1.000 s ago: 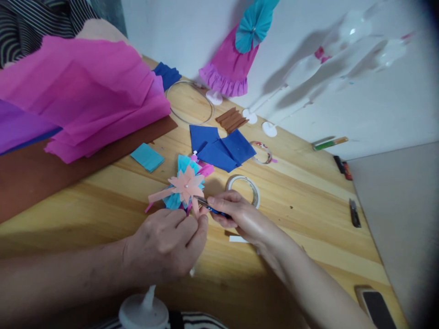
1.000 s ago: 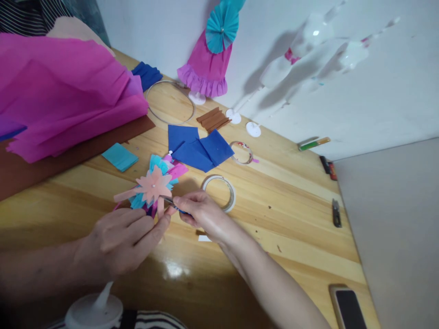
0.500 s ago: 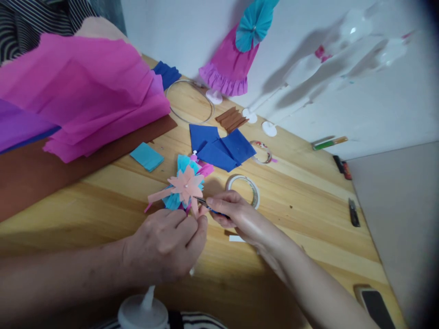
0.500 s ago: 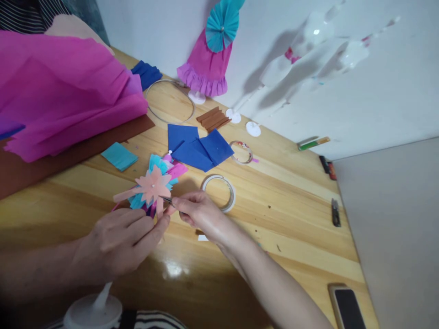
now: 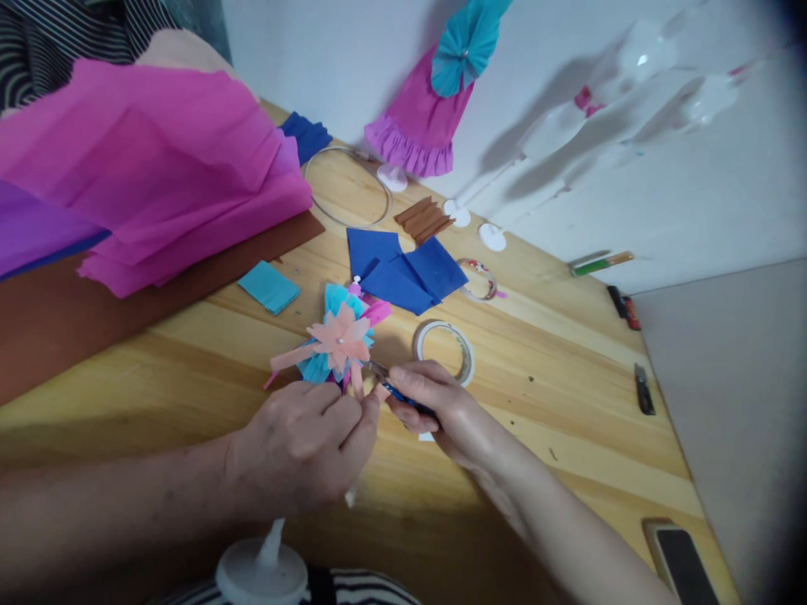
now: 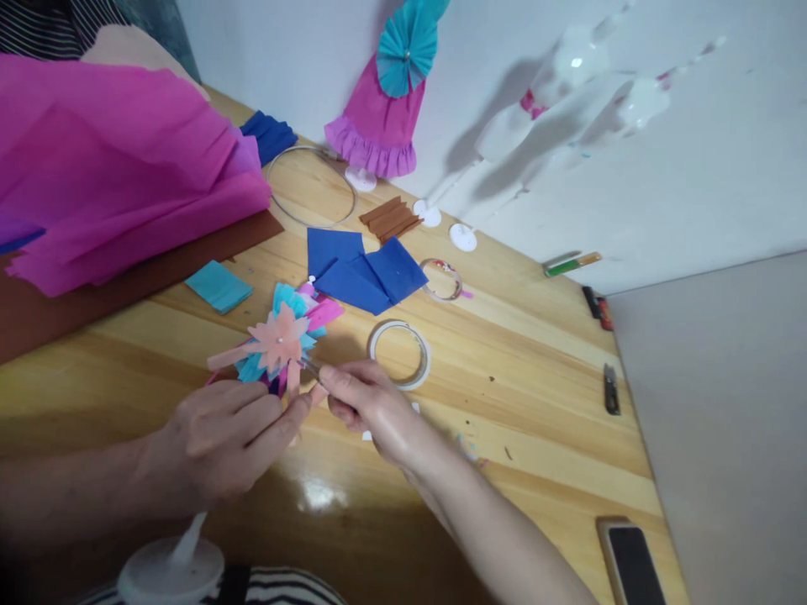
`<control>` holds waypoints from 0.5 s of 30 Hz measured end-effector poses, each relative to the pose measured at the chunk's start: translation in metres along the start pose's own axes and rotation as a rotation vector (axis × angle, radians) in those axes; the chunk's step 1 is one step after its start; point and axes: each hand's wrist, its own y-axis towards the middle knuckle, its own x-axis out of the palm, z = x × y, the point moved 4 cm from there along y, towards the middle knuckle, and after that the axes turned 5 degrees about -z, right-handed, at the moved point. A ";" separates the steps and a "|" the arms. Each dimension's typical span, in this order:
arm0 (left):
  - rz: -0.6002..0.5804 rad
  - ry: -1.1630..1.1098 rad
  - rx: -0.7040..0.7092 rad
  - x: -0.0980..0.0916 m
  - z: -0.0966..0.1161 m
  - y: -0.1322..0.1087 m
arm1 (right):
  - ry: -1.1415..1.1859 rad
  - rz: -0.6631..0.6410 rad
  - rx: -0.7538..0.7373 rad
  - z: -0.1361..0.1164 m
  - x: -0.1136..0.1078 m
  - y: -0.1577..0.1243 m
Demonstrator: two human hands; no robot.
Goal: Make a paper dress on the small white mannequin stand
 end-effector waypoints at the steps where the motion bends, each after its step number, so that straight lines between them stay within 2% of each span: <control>1: -0.004 -0.007 0.002 0.000 0.000 0.000 | -0.012 -0.002 -0.008 0.000 0.000 -0.001; 15: -0.039 -0.028 0.043 0.003 -0.003 0.000 | -0.127 -0.043 -0.037 0.006 0.007 -0.002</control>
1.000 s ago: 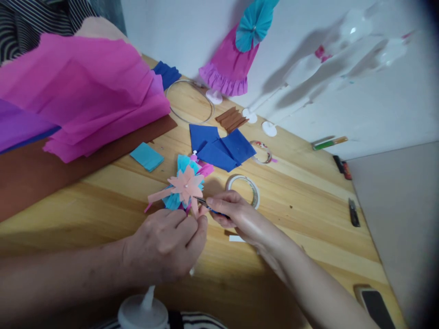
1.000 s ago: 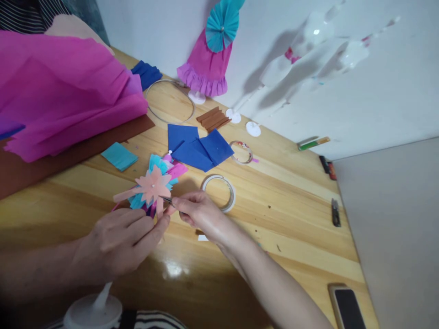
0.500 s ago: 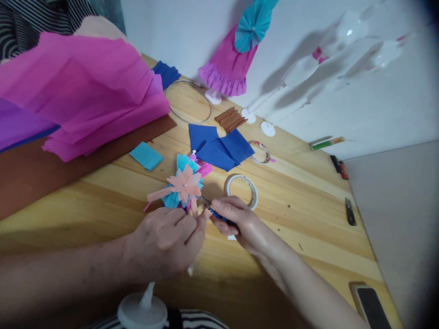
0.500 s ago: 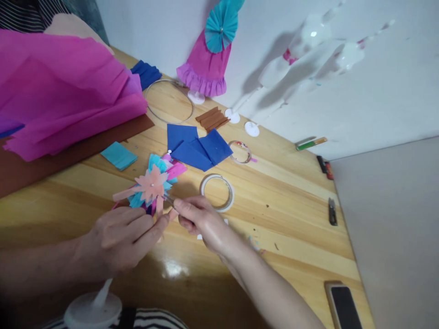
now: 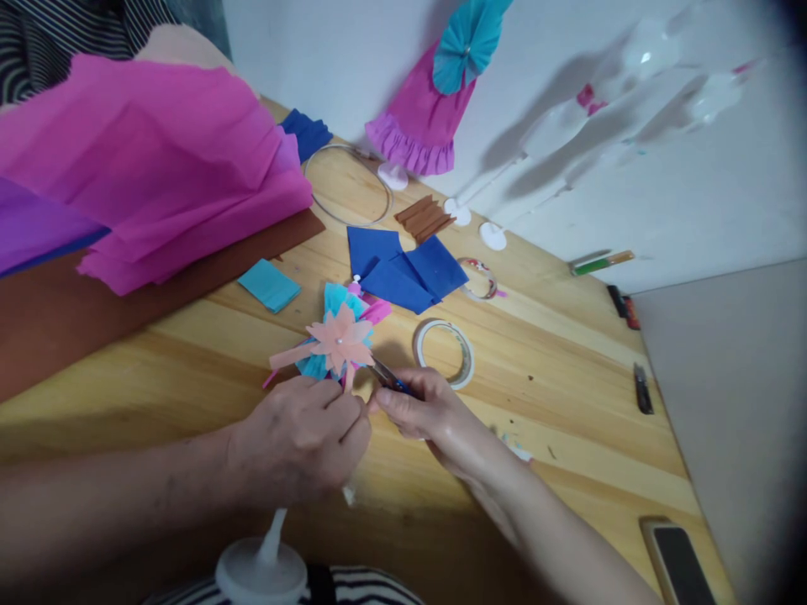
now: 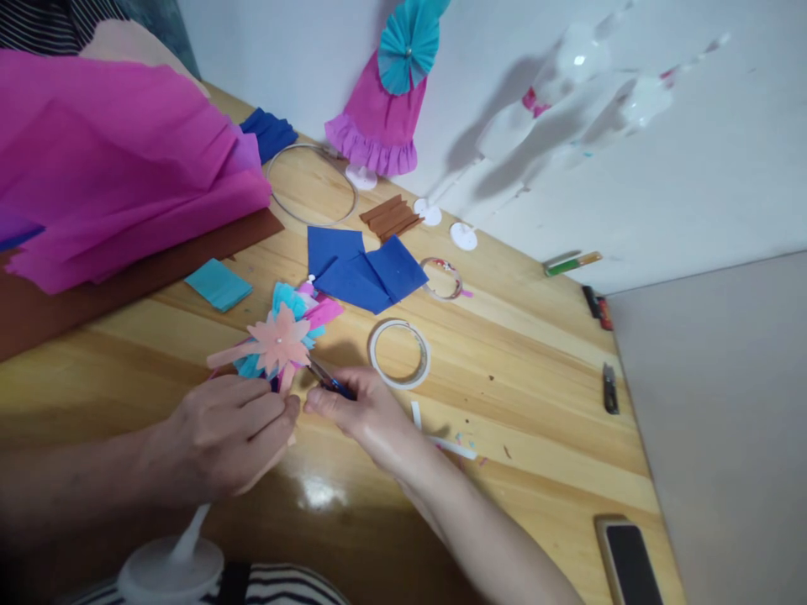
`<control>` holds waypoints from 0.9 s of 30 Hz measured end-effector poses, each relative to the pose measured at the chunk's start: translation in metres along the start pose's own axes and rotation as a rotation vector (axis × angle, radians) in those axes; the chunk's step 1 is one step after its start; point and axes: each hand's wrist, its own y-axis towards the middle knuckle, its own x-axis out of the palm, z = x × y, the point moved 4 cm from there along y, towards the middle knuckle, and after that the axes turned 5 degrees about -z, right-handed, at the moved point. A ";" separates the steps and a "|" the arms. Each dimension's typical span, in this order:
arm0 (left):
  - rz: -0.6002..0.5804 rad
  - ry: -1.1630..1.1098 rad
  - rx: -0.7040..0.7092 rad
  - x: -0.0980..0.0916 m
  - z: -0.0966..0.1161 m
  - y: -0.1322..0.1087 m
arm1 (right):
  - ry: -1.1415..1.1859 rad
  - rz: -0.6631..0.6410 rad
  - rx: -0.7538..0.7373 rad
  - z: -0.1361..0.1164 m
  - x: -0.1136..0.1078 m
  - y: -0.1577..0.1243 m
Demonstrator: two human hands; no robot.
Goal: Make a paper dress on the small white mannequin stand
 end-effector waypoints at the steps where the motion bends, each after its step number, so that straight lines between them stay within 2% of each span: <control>1: 0.002 -0.002 0.008 0.001 0.000 -0.001 | 0.005 0.003 0.000 0.000 0.000 0.000; 7: 0.023 -0.003 0.026 0.005 0.003 -0.005 | 0.043 0.047 0.015 0.002 0.001 0.000; 20: -0.034 -0.050 0.088 0.007 0.005 -0.007 | 0.080 0.055 0.017 0.004 0.002 -0.001; 27: 0.029 -0.007 0.156 -0.003 0.006 -0.004 | 0.075 0.067 -0.010 0.004 0.001 -0.006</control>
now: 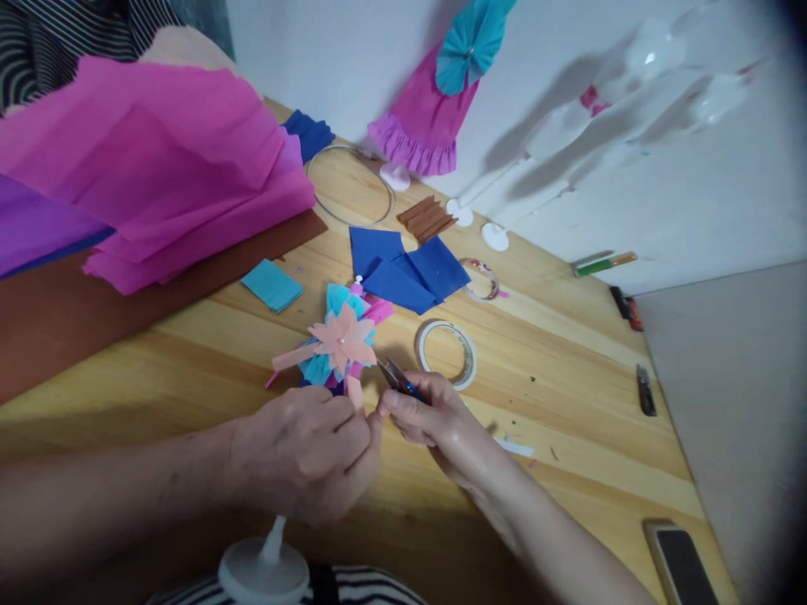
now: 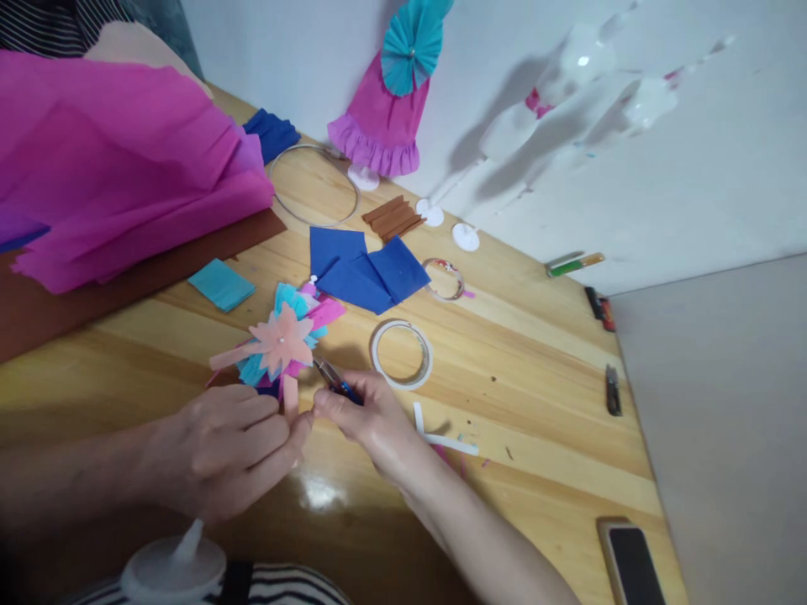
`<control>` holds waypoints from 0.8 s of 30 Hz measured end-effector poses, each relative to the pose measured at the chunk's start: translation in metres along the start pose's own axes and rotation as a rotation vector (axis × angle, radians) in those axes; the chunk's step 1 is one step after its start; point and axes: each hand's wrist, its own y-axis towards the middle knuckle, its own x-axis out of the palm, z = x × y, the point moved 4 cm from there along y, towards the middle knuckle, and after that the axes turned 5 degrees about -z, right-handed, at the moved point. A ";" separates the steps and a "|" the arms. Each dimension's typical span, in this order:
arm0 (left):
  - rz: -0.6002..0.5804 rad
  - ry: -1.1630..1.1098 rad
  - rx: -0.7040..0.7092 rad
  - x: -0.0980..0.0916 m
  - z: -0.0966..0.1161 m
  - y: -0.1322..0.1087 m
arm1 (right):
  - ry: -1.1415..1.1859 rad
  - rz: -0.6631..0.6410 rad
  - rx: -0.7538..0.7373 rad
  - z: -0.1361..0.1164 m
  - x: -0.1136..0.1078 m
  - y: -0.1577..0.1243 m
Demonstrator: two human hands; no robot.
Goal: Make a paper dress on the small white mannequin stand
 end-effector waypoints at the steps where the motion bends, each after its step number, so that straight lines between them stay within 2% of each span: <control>1: 0.017 -0.021 0.019 -0.003 0.000 0.000 | 0.011 0.008 -0.001 0.000 0.000 -0.002; 8: 0.098 -0.104 0.103 -0.014 0.003 0.005 | 0.124 0.000 -0.004 0.000 0.012 -0.016; 11: 0.118 -0.075 0.106 -0.015 0.006 0.007 | 0.029 0.087 -0.065 -0.006 0.007 -0.025; 15: 0.170 -0.046 0.067 -0.018 0.003 0.006 | -0.316 0.287 -0.194 -0.015 -0.022 -0.046; 17: 0.191 -0.017 0.040 -0.020 -0.002 0.006 | -0.510 0.505 -0.199 -0.014 -0.046 -0.060; 19: 0.231 0.005 -0.017 -0.024 -0.011 0.008 | -0.692 0.700 -0.120 -0.006 -0.069 -0.072; 21: 0.263 -0.035 -0.126 -0.030 -0.022 0.011 | -0.846 0.765 -0.045 0.003 -0.084 -0.077; 24: 0.259 -0.149 -0.386 -0.038 -0.042 0.014 | -0.977 0.747 0.032 0.013 -0.095 -0.079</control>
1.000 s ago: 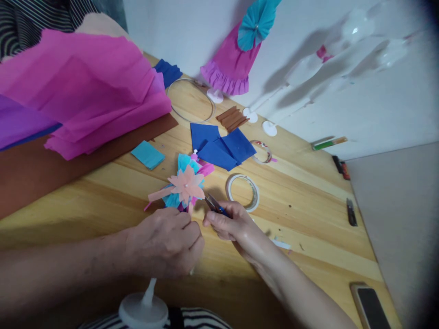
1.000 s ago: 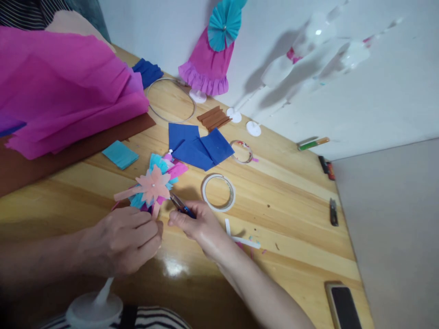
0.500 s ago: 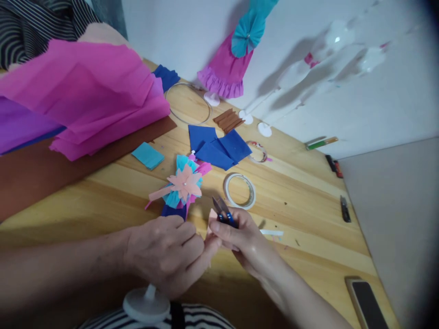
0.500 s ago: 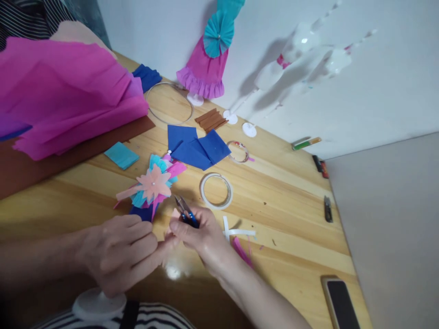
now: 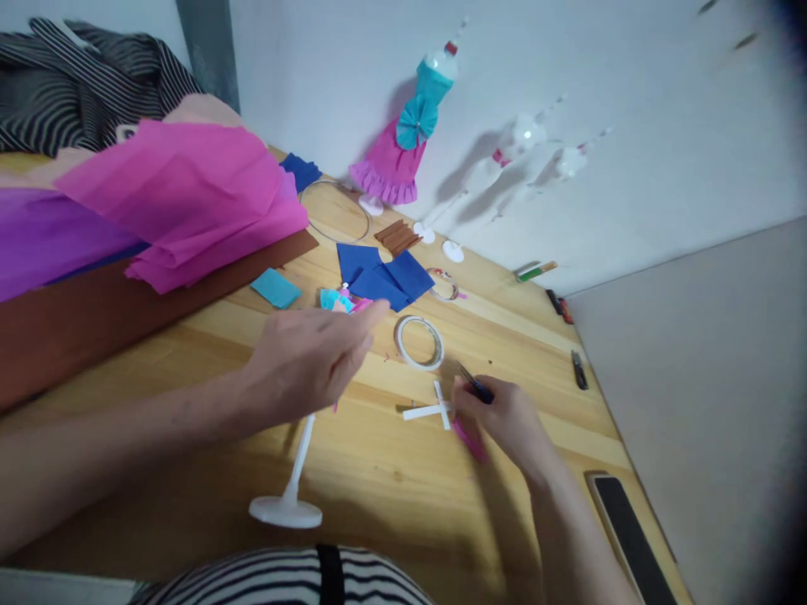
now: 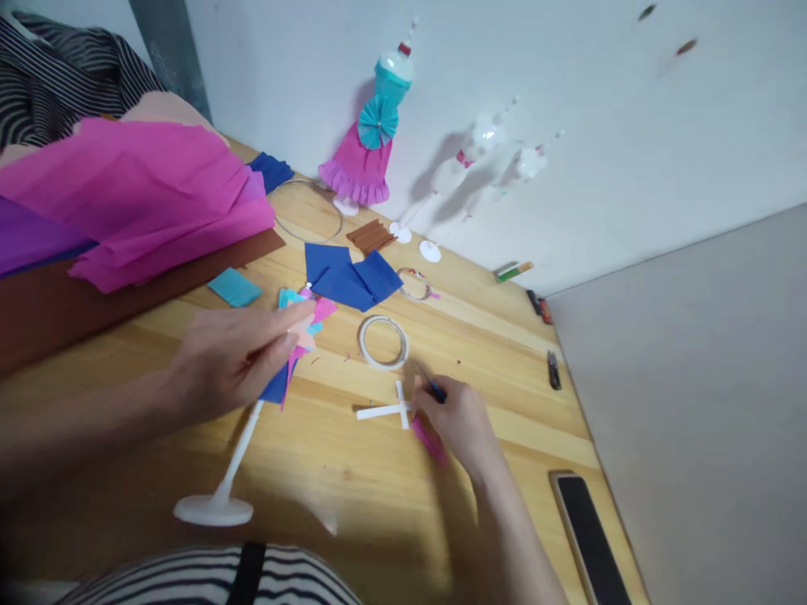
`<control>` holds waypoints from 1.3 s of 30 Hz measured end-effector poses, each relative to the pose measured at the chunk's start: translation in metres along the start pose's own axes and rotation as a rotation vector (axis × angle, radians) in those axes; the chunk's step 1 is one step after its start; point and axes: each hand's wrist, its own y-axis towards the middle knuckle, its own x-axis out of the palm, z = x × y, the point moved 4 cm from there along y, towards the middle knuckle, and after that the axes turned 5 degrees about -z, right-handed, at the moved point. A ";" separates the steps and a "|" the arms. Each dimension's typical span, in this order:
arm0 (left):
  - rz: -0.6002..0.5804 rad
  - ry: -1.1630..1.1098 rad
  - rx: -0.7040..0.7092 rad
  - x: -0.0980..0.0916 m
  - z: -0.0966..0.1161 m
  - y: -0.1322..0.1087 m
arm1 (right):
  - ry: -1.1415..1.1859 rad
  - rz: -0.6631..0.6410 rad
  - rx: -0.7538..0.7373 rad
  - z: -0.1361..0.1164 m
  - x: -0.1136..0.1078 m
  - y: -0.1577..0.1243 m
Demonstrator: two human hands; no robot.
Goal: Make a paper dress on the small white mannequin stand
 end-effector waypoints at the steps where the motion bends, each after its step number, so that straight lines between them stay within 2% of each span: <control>1: 0.002 -0.030 -0.099 -0.003 -0.005 0.003 | -0.032 0.003 0.000 0.003 -0.001 0.000; 5: 0.006 -0.251 -0.454 -0.014 -0.027 0.010 | -0.044 0.039 -0.016 0.008 -0.008 -0.003; 11: -0.084 -0.470 -0.720 -0.008 -0.058 0.008 | 0.207 0.164 -0.002 0.002 -0.014 -0.015; 15: -0.319 -0.434 -0.711 0.004 -0.070 -0.004 | 0.438 0.109 -0.103 -0.021 -0.004 -0.023; 21: -0.546 -0.273 -0.681 0.005 -0.066 -0.026 | 0.855 -0.207 -0.195 -0.074 0.028 -0.040; 23: -0.616 -0.248 -0.700 0.005 -0.063 -0.031 | 0.901 -0.336 -0.226 -0.095 0.040 -0.048; 27: -0.650 -0.326 -0.701 0.012 -0.063 -0.038 | 0.795 -0.536 -0.314 -0.127 0.061 -0.060; 34: -0.612 -0.401 -0.761 0.030 -0.074 -0.047 | 0.550 -0.442 -0.570 -0.150 0.072 -0.080; 39: -0.650 -0.491 -0.906 0.025 -0.072 -0.049 | 0.458 -0.430 -0.480 -0.151 0.080 -0.080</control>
